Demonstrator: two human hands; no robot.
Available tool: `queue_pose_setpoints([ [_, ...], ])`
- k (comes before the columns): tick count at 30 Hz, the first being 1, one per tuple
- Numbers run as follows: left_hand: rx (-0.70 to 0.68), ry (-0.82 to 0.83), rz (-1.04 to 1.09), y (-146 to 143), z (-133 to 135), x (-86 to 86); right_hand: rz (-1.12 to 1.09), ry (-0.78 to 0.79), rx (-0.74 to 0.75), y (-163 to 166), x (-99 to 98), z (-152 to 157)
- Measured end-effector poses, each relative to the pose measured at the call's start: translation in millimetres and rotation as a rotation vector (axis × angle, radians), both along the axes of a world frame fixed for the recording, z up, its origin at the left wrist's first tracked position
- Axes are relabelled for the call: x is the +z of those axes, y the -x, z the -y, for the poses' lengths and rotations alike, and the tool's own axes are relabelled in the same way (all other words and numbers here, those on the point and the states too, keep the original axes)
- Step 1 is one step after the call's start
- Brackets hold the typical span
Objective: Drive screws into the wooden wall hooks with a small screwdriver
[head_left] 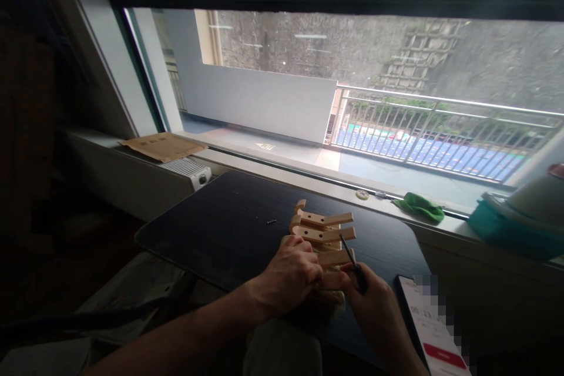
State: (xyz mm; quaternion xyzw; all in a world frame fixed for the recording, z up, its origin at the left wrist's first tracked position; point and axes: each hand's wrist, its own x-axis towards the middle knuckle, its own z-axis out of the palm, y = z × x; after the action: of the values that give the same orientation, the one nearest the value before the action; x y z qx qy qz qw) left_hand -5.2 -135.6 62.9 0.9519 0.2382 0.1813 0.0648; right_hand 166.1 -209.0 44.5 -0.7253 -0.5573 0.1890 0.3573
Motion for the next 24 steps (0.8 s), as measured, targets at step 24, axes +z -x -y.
queue_pose_setpoints([
  [24, -0.079, 0.130, 0.006, 3.3, -22.6, 31.8, -0.196, -0.114, 0.044, 10.6, 37.7, -17.2],
])
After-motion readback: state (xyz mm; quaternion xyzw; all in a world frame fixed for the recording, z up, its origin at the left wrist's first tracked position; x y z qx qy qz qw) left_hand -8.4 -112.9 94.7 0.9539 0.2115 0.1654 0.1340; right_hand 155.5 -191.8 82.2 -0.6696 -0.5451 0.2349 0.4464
